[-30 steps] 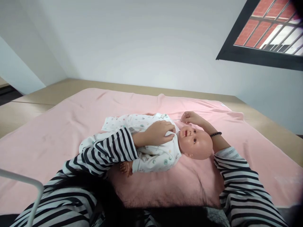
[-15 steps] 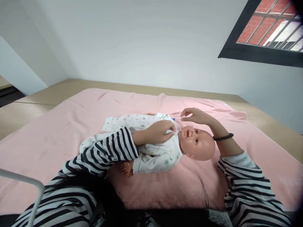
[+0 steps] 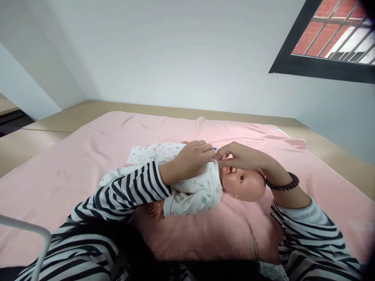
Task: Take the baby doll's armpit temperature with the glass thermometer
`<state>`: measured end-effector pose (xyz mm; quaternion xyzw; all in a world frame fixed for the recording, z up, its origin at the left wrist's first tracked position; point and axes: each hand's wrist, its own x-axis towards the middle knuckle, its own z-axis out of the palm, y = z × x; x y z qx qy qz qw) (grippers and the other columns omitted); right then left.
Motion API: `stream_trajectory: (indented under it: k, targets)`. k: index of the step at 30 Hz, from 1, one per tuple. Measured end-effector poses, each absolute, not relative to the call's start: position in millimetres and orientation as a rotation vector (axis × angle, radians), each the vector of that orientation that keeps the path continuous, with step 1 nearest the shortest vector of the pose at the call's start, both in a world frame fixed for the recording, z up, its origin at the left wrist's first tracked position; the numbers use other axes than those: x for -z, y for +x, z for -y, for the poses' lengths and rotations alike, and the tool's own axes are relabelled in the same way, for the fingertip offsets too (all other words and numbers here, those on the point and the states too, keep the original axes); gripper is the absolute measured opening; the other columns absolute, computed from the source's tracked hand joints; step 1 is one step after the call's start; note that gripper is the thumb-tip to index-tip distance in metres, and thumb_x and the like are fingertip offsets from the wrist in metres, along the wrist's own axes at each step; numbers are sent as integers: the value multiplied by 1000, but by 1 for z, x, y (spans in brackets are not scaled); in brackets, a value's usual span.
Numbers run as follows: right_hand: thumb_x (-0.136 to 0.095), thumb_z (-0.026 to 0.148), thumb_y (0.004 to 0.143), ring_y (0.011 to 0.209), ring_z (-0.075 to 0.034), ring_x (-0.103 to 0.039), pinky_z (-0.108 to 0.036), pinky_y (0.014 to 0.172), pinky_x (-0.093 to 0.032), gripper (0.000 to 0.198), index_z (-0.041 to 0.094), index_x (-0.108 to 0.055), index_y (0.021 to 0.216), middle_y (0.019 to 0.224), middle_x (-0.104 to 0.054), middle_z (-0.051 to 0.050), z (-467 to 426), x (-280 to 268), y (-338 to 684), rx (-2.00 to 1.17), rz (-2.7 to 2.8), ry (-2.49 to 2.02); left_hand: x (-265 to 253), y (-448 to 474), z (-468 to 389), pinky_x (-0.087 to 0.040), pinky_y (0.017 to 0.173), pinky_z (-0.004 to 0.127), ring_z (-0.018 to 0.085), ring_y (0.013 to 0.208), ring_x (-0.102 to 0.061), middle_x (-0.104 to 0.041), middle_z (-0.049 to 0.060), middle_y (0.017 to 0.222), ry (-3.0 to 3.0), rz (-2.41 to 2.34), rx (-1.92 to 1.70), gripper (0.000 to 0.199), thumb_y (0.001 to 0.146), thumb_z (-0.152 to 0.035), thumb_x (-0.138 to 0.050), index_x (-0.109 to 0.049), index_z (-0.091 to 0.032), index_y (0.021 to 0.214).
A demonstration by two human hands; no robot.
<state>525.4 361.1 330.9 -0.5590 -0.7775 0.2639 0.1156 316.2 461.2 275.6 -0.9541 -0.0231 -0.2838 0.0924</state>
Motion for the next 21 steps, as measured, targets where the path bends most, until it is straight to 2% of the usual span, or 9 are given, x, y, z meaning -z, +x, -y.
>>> stream_trajectory:
  k: [5,14,19,21]
  targets:
    - [-60,33,95,78,-13,-62,-26,73,-44,20,19,-74,93,89,-74,1,-360,-330,525,-748,2289,-1634,-281,313,-458,-44,75,37,21,86,-58,-67,5,92,-2763,101,774,17,99,-17,-52,-68,-17,95]
    - [-54,30,97,68,-10,-53,-25,68,-38,22,19,-64,81,73,-65,4,-357,-329,519,-488,2376,-1678,-270,319,-467,-47,72,32,18,78,-58,-65,3,82,-2609,15,1047,16,99,-20,-51,-62,-17,87]
    - [-54,31,96,61,-10,-43,-27,61,-30,28,17,-52,71,63,-55,3,-356,-327,516,-315,2391,-1746,-266,322,-470,-52,75,31,17,78,-59,-66,2,81,-2463,-189,1184,10,96,-19,-56,-60,-18,87]
    - [-54,27,94,62,-10,-44,-28,61,-29,24,18,-55,72,65,-57,4,-357,-327,517,-331,2387,-1743,-266,322,-471,-52,75,29,16,77,-59,-67,1,81,-2452,-251,1208,7,95,-17,-58,-59,-19,88]
